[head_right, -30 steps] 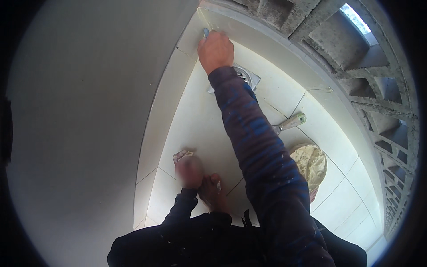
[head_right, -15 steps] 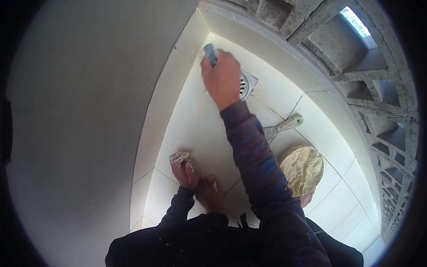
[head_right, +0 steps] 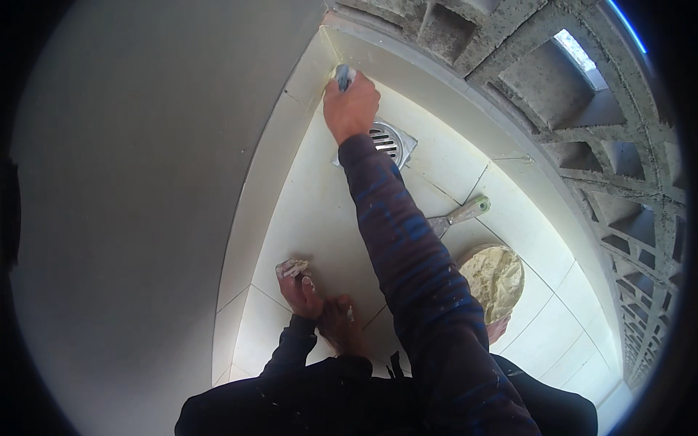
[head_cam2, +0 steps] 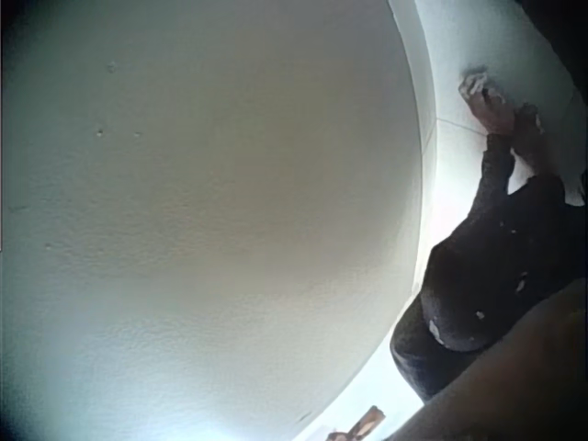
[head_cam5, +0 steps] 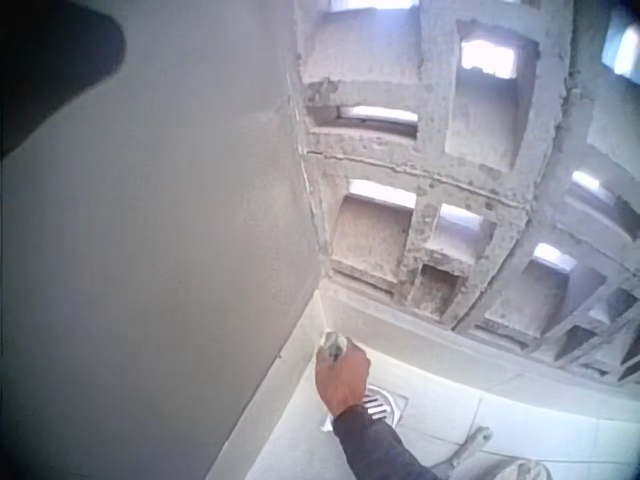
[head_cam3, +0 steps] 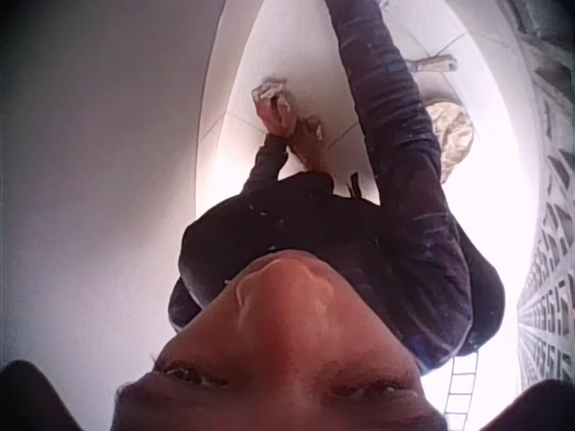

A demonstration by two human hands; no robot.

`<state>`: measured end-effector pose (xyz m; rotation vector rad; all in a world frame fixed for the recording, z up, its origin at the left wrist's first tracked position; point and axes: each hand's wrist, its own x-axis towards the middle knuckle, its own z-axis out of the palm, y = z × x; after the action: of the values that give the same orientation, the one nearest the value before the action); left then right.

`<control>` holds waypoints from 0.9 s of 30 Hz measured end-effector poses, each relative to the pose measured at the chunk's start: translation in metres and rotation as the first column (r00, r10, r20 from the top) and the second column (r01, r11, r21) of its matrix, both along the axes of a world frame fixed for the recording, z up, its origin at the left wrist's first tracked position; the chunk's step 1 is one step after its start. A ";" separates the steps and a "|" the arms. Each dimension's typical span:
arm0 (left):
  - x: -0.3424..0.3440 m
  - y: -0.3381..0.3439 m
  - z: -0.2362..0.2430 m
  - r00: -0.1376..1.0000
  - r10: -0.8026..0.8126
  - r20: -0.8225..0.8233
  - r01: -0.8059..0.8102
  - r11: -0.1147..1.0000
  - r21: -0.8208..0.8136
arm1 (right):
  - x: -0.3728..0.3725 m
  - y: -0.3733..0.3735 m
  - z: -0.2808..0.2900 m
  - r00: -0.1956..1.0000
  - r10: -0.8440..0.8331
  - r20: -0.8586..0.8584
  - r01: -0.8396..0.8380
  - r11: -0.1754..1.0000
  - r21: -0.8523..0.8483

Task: The person applies grout to floor tile seams around a drain using a putty knife and then wipes away the excess with a small sponge.

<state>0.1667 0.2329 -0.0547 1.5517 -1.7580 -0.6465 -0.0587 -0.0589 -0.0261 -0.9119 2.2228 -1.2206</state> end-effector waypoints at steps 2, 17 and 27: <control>0.005 0.001 0.000 1.000 0.002 0.009 -0.002 0.999 -0.034 | 0.012 0.028 -0.001 0.978 0.185 0.102 -0.163 0.968 -0.190; 0.003 0.002 0.002 0.999 0.024 -0.043 -0.022 0.999 0.027 | 0.008 0.029 0.003 0.612 0.412 -0.675 -0.502 0.862 0.070; -0.001 -0.001 -0.002 0.998 0.056 -0.002 -0.056 0.997 -0.043 | 0.091 0.156 0.021 0.546 0.757 -0.359 -0.807 0.590 0.016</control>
<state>0.1659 0.2315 -0.0562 1.5655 -1.7106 -0.5773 0.0320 0.0976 -0.0050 -2.0289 1.5409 -0.8077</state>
